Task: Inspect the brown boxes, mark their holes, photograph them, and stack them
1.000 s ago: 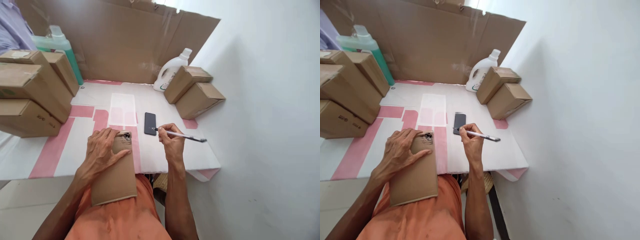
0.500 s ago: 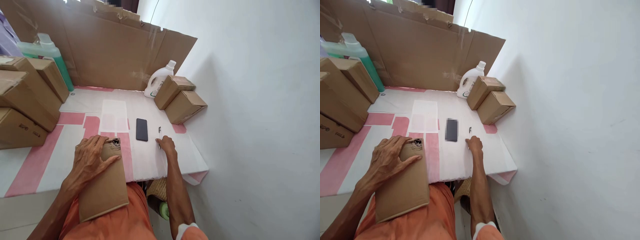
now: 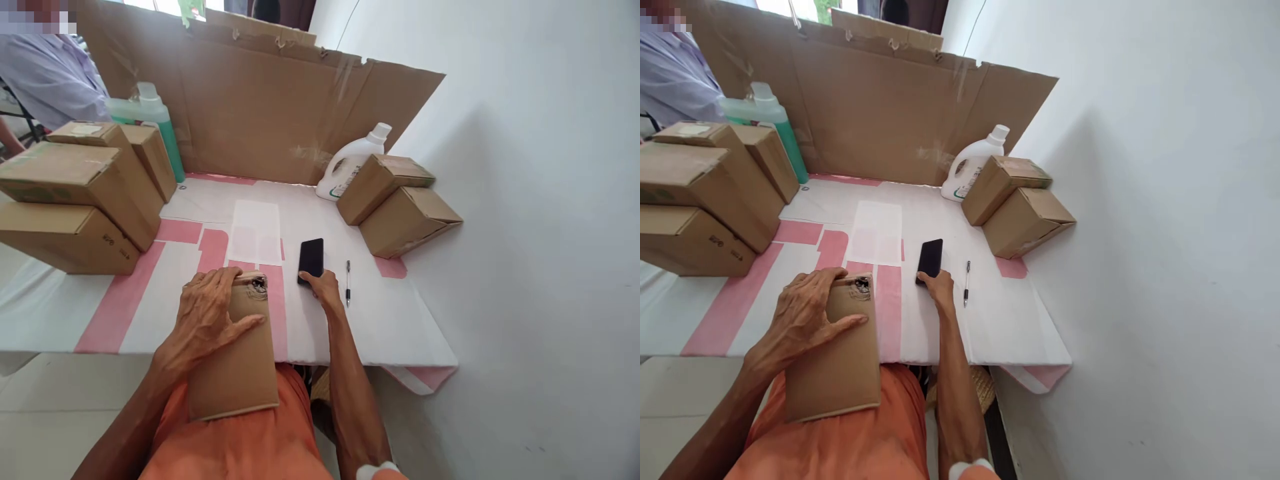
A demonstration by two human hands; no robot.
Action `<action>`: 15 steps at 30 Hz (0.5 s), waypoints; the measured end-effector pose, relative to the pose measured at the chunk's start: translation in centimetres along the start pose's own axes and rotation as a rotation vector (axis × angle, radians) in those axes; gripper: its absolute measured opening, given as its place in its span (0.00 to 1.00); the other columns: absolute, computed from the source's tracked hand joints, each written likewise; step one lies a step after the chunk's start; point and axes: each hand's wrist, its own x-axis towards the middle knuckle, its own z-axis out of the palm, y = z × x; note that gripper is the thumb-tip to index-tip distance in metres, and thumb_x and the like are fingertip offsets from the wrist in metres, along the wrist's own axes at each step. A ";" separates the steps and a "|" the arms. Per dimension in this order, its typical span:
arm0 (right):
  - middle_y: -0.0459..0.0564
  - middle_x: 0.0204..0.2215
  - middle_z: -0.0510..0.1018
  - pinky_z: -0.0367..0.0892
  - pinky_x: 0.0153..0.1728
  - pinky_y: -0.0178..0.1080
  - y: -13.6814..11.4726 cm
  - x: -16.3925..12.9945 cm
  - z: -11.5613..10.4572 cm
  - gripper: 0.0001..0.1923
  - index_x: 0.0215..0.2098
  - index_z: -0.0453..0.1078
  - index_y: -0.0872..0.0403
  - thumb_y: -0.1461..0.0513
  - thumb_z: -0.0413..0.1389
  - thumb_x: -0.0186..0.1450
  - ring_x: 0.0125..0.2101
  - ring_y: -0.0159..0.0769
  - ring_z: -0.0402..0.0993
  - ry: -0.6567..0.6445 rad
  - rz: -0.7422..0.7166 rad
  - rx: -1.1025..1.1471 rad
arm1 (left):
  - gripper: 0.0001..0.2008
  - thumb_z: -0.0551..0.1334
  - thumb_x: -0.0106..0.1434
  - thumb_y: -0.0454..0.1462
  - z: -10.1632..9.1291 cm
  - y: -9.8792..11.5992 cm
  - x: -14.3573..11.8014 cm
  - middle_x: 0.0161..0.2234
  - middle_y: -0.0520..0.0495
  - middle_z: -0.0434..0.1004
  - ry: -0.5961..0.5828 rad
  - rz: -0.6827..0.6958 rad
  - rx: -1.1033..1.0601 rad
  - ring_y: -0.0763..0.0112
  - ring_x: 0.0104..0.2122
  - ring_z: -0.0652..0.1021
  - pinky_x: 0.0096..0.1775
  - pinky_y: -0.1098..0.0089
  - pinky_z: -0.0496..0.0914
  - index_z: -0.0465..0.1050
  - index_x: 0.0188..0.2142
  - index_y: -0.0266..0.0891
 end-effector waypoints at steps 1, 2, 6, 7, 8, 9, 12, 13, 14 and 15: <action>0.52 0.26 0.80 0.76 0.31 0.43 0.6 -0.8 -0.3 0.18 0.31 0.71 0.54 0.52 0.72 0.58 0.31 0.46 0.80 -0.055 -0.005 0.092 | 0.28 0.74 0.61 0.51 -0.6 -0.1 -0.2 0.48 0.36 0.85 -0.024 -0.001 -0.026 0.45 0.46 0.83 0.49 0.52 0.74 0.72 0.53 0.39; 0.50 0.24 0.79 0.76 0.29 0.42 1.2 -1.9 -0.5 0.19 0.30 0.70 0.53 0.51 0.71 0.58 0.28 0.43 0.79 -0.105 -0.013 0.179 | 0.26 0.73 0.61 0.49 -1.3 -0.4 -0.4 0.49 0.37 0.85 -0.061 0.001 -0.065 0.46 0.46 0.84 0.49 0.53 0.74 0.72 0.54 0.40; 0.55 0.39 0.87 0.83 0.33 0.42 2.9 -8.2 -0.9 0.26 0.42 0.76 0.54 0.47 0.74 0.56 0.34 0.43 0.86 -0.294 -0.039 0.527 | 0.24 0.71 0.64 0.49 -4.2 -3.4 0.5 0.55 0.45 0.85 -0.273 0.031 -0.359 0.51 0.52 0.84 0.53 0.57 0.75 0.77 0.57 0.47; 0.56 0.44 0.87 0.83 0.33 0.41 2.9 -10.0 -0.9 0.27 0.45 0.77 0.54 0.48 0.75 0.56 0.37 0.43 0.87 -0.341 -0.038 0.625 | 0.25 0.71 0.64 0.51 -4.6 -4.5 1.0 0.56 0.46 0.85 -0.324 0.030 -0.445 0.52 0.53 0.84 0.55 0.58 0.75 0.79 0.57 0.48; 0.57 0.48 0.87 0.83 0.32 0.39 2.7 -11.7 -0.9 0.27 0.48 0.78 0.53 0.50 0.76 0.57 0.38 0.43 0.88 -0.381 -0.043 0.717 | 0.25 0.72 0.63 0.52 -4.9 -5.4 1.5 0.57 0.46 0.85 -0.367 0.025 -0.521 0.52 0.55 0.83 0.56 0.60 0.75 0.81 0.57 0.49; 0.57 0.49 0.87 0.82 0.31 0.37 2.4 -13.2 -0.9 0.26 0.49 0.78 0.53 0.52 0.76 0.58 0.38 0.43 0.88 -0.414 -0.056 0.793 | 0.25 0.72 0.63 0.52 -4.9 -6.3 1.9 0.57 0.47 0.85 -0.404 0.015 -0.587 0.53 0.56 0.83 0.56 0.61 0.75 0.82 0.57 0.50; 0.56 0.47 0.89 0.80 0.32 0.37 0.6 -17.1 -1.0 0.18 0.50 0.79 0.50 0.54 0.73 0.65 0.36 0.41 0.88 -0.508 -0.135 0.885 | 0.26 0.74 0.60 0.52 -3.9 -7.6 2.4 0.58 0.45 0.84 -0.455 -0.040 -0.793 0.51 0.56 0.83 0.54 0.62 0.77 0.84 0.56 0.50; 0.56 0.46 0.89 0.80 0.32 0.37 -0.1 -18.1 -1.0 0.16 0.50 0.79 0.50 0.54 0.72 0.67 0.35 0.40 0.87 -0.555 -0.165 0.892 | 0.26 0.74 0.60 0.52 -3.3 -7.7 2.2 0.59 0.43 0.84 -0.445 -0.068 -0.870 0.49 0.56 0.83 0.53 0.61 0.77 0.85 0.56 0.49; 0.56 0.44 0.89 0.79 0.33 0.38 -0.8 -18.9 -1.1 0.16 0.50 0.80 0.51 0.54 0.71 0.68 0.34 0.40 0.87 -0.603 -0.194 0.894 | 0.27 0.74 0.59 0.53 -2.7 -7.6 2.0 0.59 0.42 0.83 -0.420 -0.107 -0.939 0.48 0.56 0.83 0.52 0.61 0.77 0.85 0.56 0.48; 0.56 0.43 0.89 0.78 0.33 0.38 -1.3 -19.6 -1.1 0.16 0.50 0.80 0.51 0.53 0.70 0.69 0.34 0.40 0.86 -0.651 -0.225 0.896 | 0.27 0.74 0.59 0.53 -2.2 -7.5 1.6 0.59 0.41 0.83 -0.385 -0.150 -0.987 0.48 0.55 0.83 0.51 0.61 0.77 0.85 0.55 0.47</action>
